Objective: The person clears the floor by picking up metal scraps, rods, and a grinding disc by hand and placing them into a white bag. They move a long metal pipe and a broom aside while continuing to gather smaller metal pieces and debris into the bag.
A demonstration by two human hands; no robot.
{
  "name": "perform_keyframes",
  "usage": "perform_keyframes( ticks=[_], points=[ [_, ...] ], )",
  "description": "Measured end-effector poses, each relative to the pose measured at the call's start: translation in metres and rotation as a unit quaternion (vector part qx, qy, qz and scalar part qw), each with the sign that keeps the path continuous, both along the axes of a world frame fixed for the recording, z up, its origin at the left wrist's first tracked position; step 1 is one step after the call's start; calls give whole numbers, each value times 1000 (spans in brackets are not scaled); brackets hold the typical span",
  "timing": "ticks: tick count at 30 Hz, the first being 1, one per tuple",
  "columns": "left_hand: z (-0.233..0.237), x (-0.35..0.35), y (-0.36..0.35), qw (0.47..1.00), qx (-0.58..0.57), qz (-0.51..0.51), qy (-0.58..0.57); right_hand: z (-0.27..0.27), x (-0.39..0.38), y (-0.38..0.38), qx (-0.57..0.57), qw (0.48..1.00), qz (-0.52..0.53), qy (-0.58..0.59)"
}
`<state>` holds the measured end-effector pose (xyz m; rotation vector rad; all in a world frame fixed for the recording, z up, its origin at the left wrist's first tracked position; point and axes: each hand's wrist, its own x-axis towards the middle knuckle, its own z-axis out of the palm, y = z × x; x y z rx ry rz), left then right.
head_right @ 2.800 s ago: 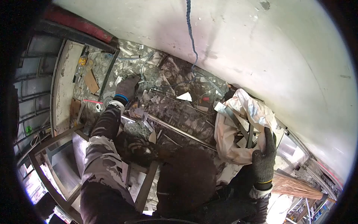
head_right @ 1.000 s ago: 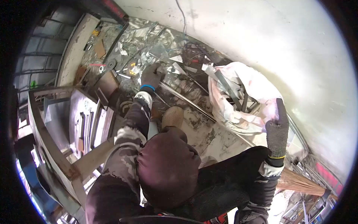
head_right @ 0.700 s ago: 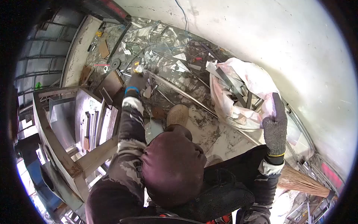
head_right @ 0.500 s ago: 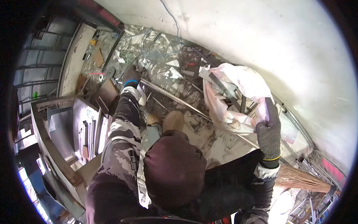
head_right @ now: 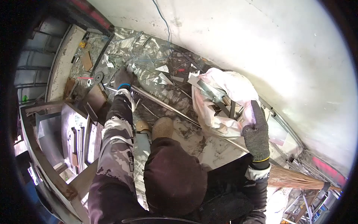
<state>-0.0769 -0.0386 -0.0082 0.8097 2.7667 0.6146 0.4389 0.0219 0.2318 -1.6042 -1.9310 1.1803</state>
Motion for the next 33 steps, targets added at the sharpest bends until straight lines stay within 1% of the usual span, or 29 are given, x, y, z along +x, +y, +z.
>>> perform_keyframes(
  ticks=[2, 3, 5, 6, 7, 8, 10, 11, 12, 13, 14, 15, 16, 17, 18, 19, 20, 21, 22, 23, 24, 26, 27, 28, 29, 30, 31, 32, 33],
  points=[
    [-17, -6, -2, 991, -118, -60, 4, 1, -1, 1, -15, 1000, -3, 0],
    [-12, 1, -6, 995, -88, -32, -18, -9, 9, 2, 27, 999, 22, -14],
    [12, 13, -11, 997, -75, -15, -31, -10, 11, 3, 69, 996, 44, -28],
    [19, 16, -15, 997, -68, 2, -42, -3, 3, 1, 34, 999, 20, -6],
    [2, 13, -18, 999, -20, 38, 17, 1, -2, -2, -3, 1000, -3, 16],
    [-3, 14, -24, 999, -25, 39, 18, 1, -2, -3, -8, 1000, -2, 16],
    [9, 30, -26, 986, 142, 82, 16, 0, -6, -5, 12, 1000, -3, 29],
    [15, 41, -30, 962, 237, 41, -133, -1, -7, -5, 10, 999, 0, 31],
    [16, 71, -31, 950, 284, 1, -130, -3, -7, -5, 13, 1000, 8, 21],
    [54, 109, -28, 895, 284, -40, -341, -5, -6, -3, 16, 1000, 15, 9],
    [56, 145, -23, 779, 368, -88, -500, -6, -4, -1, 19, 1000, 23, -4],
    [59, 166, -20, 796, 305, -166, -495, -6, -2, 1, 68, 993, 65, -73],
    [62, 176, -20, 805, 238, -243, -485, -3, -5, 0, 67, 993, 66, -72],
    [55, 175, -16, 806, 237, -243, -485, 0, -8, -1, 34, 997, 48, -46],
    [38, 169, -4, 881, 190, -265, -343, 3, -9, -1, 4, 999, 30, -21],
    [23, 162, 9, 931, 139, -280, -190, 2, -8, -1, 7, 999, 31, -20],
    [9, 147, 19, 966, 60, -237, -85, -1, -3, -1, 14, 999, 35, -14],
    [22, 136, 24, 981, -21, -189, 20, -5, 1, -1, 19, 999, 38, -9],
    [35, 130, 24, 982, -123, -142, 30, -8, 3, -1, 21, 999, 36, -10],
    [27, 119, 22, 962, -217, -160, 48, -10, 5, 0, 23, 999, 43, -5],
    [13, 114, 15, 961, -208, -165, 74, -11, 8, -1, 24, 999, 47, 0],
    [-15, 96, -3, 974, -96, -183, 89, -3, 2, -4, 35, 998, 43, -12],
    [1, 95, 0, 965, -153, -196, 77, -3, 2, -4, 9, 1000, 29, -2],
    [18, 95, 4, 953, -210, -208, 65, -6, 5, -4, 19, 999, 35, -7],
    [-4, 86, 2, 934, -238, -237, 124, -9, 8, -3, 29, 999, 41, -13],
    [0, 77, 12, 933, -235, -243, 126, -7, 8, -2, 31, 999, 35, -13],
    [11, 69, 21, 908, -301, -287, 52, -4, 8, -1, -3, 1000, 21, -1],
    [22, 64, 27, 872, -365, -327, -21, -5, 8, -1, -3, 1000, 22, 1],
    [37, 65, 26, 879, -334, -339, -16, -5, 9, -1, -3, 1000, 24, 4]
  ],
)
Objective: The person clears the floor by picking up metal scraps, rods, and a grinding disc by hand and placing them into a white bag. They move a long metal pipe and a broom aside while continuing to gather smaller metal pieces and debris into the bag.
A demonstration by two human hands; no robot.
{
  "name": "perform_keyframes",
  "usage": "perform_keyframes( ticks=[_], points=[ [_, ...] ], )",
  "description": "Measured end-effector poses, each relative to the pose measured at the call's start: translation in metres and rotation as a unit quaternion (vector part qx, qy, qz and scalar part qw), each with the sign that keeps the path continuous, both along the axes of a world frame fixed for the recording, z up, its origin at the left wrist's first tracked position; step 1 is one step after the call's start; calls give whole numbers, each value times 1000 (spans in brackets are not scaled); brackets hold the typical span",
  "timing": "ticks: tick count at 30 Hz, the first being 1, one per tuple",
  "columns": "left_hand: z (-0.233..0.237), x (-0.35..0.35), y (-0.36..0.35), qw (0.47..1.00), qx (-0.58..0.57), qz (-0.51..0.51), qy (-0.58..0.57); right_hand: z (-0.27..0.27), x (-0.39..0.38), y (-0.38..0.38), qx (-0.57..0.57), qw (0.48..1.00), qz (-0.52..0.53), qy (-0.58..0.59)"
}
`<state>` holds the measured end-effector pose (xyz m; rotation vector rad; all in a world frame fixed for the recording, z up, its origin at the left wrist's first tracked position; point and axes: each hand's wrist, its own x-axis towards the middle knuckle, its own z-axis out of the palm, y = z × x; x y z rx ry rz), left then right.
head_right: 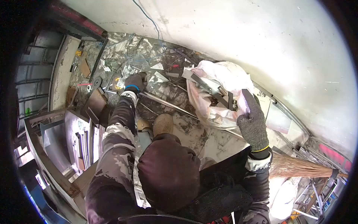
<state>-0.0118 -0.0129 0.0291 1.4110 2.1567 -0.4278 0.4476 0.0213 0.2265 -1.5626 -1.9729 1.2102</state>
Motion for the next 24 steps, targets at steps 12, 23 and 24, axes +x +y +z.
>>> perform_keyframes(
  ticks=[12, 23, 24],
  points=[
    [-30, -3, -51, 996, -16, 63, -61, -7, 1, -1, 8, 1000, -4, 24],
    [-38, 4, -43, 993, 70, -38, -89, -6, -1, 4, 64, 997, 40, -13],
    [-19, 8, -41, 988, 94, 4, -125, -10, 0, 4, 54, 998, 26, -3]
  ],
)
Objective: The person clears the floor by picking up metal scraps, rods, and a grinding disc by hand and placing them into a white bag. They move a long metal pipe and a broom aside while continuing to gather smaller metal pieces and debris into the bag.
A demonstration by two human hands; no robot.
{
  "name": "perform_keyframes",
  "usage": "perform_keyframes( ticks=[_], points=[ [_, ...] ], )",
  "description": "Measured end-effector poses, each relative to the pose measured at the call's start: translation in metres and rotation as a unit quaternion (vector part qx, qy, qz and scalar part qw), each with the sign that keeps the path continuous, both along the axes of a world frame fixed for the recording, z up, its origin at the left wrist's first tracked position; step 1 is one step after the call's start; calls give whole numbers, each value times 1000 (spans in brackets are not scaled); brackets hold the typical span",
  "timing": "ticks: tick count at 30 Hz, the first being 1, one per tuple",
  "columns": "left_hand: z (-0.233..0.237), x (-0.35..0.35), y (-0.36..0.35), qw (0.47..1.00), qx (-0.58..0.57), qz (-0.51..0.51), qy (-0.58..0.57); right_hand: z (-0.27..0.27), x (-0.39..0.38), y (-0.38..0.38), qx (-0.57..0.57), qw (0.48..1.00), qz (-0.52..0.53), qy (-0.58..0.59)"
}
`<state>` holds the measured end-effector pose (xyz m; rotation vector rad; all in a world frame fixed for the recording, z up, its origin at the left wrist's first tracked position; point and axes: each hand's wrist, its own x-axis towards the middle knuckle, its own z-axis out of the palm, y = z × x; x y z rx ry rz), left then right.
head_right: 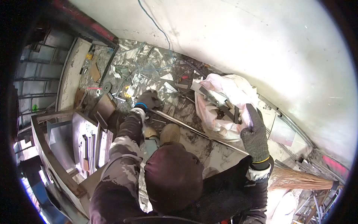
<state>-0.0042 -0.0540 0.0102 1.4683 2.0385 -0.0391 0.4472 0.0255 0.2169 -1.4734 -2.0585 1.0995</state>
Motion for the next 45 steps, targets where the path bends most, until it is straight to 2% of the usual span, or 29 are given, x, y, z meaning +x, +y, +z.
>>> perform_keyframes(
  ticks=[1, 3, 6, 8, 9, 11, 13, 15, 16, 17, 19, 22, 23, 25, 26, 27, 29, 30, 31, 33, 34, 38, 40, 42, 44, 45],
  points=[
    [-6, -8, 7, 1000, -2, -5, -3, -3, 1, -2, -14, 1000, -16, 8],
    [-24, -31, 25, 982, 183, 26, 23, 4, -2, -1, -44, 999, -27, 7],
    [3, -50, 72, 983, 172, 3, 66, 11, -13, 1, -73, 997, -37, 16],
    [-1, -60, 99, 947, 170, -166, 218, 17, -23, 2, -70, 996, -46, 16],
    [-16, -73, 111, 947, 172, -172, 212, 17, -23, 2, -69, 996, -54, 11],
    [-55, -96, 130, 940, 107, -195, 257, 15, -21, 5, -33, 999, -31, -17],
    [-13, -79, 126, 956, 73, -167, 231, 14, -17, 8, -11, 999, -14, -40],
    [14, -76, 124, 949, -11, -209, 235, 12, -16, 8, 15, 999, 3, -48],
    [7, -75, 119, 930, -58, -238, 275, 13, -17, 10, -8, 999, -10, -31],
    [-1, -81, 107, 929, -22, -255, 267, 14, -17, 12, -28, 999, -23, -14],
    [3, -77, 90, 925, -57, -284, 248, 18, -21, 10, -48, 998, -49, 2],
    [-10, -65, 63, 931, -24, -273, 241, 15, -18, 8, -79, 995, -63, -14],
    [-10, -66, 57, 931, -30, -272, 241, 9, -12, 9, -46, 998, -39, -12],
    [-3, -66, 50, 952, 4, -240, 187, 6, -9, 8, -17, 1000, -11, -11],
    [-3, -71, 46, 979, 8, -134, 153, 8, -11, 9, -25, 1000, -14, -6],
    [-2, -78, 44, 979, 6, -131, 153, 10, -11, 10, -32, 999, -17, -2],
    [1, -89, 43, 997, 65, 0, -30, 7, -7, 11, 2, 1000, 10, -17],
    [23, -79, 44, 992, 105, 10, -73, 6, -7, 11, 7, 1000, 3, -30],
    [34, -74, 45, 992, 106, 12, -73, 6, -6, 11, 12, 999, -4, -44],
    [50, -66, 46, 981, 78, 44, -174, 7, -6, 10, -22, 999, -22, -21],
    [60, -60, 48, 990, 21, 43, -135, 7, -7, 9, -39, 999, -31, -8],
    [26, -70, 38, 992, 35, 83, -83, 9, -8, 6, -68, 996, -52, 20],
    [23, -76, 33, 952, 34, 275, 130, 12, -6, 5, -76, 996, -52, 11],
    [28, -99, 19, 909, 32, 360, 208, 4, -1, 4, -50, 998, -33, 17],
    [16, -126, -6, 863, 138, 461, 157, 1, 3, 6, -23, 999, -15, 20],
    [19, -136, -20, 864, 137, 459, 156, 2, 4, 6, -10, 1000, -1, 12]
  ],
)
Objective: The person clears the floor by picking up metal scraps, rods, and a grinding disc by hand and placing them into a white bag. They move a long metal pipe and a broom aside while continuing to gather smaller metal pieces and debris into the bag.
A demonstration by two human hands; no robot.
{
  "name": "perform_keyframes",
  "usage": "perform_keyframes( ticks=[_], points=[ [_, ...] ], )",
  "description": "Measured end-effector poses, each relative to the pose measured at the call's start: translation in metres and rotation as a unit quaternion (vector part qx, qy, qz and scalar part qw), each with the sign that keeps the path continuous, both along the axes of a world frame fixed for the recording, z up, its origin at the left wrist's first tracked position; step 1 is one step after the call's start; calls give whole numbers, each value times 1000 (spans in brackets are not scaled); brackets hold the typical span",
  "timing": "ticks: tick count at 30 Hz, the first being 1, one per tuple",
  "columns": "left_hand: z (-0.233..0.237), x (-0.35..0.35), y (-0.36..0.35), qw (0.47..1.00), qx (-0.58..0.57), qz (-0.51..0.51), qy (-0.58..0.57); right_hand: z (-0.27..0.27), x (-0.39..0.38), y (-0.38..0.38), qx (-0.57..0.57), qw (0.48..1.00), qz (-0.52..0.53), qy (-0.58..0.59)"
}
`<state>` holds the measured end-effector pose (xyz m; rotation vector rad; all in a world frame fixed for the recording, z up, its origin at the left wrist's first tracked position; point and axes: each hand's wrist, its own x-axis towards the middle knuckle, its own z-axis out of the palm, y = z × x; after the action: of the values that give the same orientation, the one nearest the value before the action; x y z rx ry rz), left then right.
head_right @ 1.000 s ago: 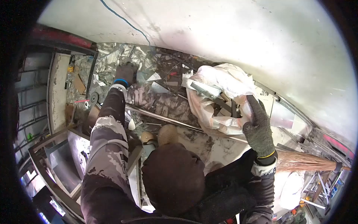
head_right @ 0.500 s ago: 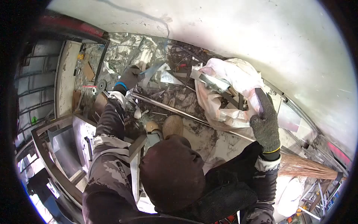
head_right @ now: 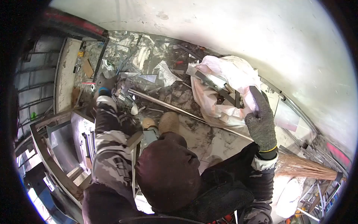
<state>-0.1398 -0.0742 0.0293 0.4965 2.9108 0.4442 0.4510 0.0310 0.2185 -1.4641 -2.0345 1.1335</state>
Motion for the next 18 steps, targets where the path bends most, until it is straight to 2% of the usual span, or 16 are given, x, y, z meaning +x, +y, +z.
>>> perform_keyframes(
  ticks=[1, 3, 4, 5, 6, 7, 8, 9, 10, 11, 12, 13, 14, 16, 17, 18],
  points=[
    [4, -15, -14, 972, 63, -35, -221, 0, 0, 0, 14, 1000, 11, -6],
    [-8, -61, -28, 931, 192, -185, -250, 0, -1, -2, -3, 1000, -7, 8],
    [10, -52, -14, 921, 283, -51, -264, 0, -2, -2, -18, 999, -20, 23],
    [29, -42, 0, 882, 389, 77, -253, 2, -4, -1, -16, 999, -24, 25],
    [66, -5, 18, 883, 388, 72, -255, 5, -5, -1, -11, 1000, -20, 5],
    [97, 29, 30, 951, 291, 43, -91, 6, -5, -2, -7, 1000, -15, -15],
    [109, 44, 33, 980, 182, 16, 79, 4, -4, -1, -7, 1000, -14, -15],
    [64, 26, 33, 933, 259, -222, 115, -2, -3, -1, 6, 1000, -13, -2],
    [10, 20, 37, 871, 261, -355, 216, -4, -3, -1, 20, 1000, -14, 13],
    [-2, 54, 54, 920, 47, -361, 146, -1, -5, -1, 21, 1000, -13, 13],
    [26, 103, 71, 854, 185, -481, 72, 5, -9, -1, -21, 999, -31, 17],
    [19, 120, 75, 840, -31, -529, 116, 10, -12, -2, -62, 997, -50, 20],
    [0, 124, 75, 802, 70, -556, 207, 12, -13, -2, -58, 997, -52, 20],
    [2, 133, 73, 876, 36, -409, 254, 16, -12, 0, -57, 997, -46, -31],
    [6, 132, 72, 921, 81, -300, 236, 12, -8, 0, -2, 1000, -16, -19],
    [12, 129, 66, 952, 120, -188, 211, 7, -5, -1, -4, 1000, -20, -23]
  ],
)
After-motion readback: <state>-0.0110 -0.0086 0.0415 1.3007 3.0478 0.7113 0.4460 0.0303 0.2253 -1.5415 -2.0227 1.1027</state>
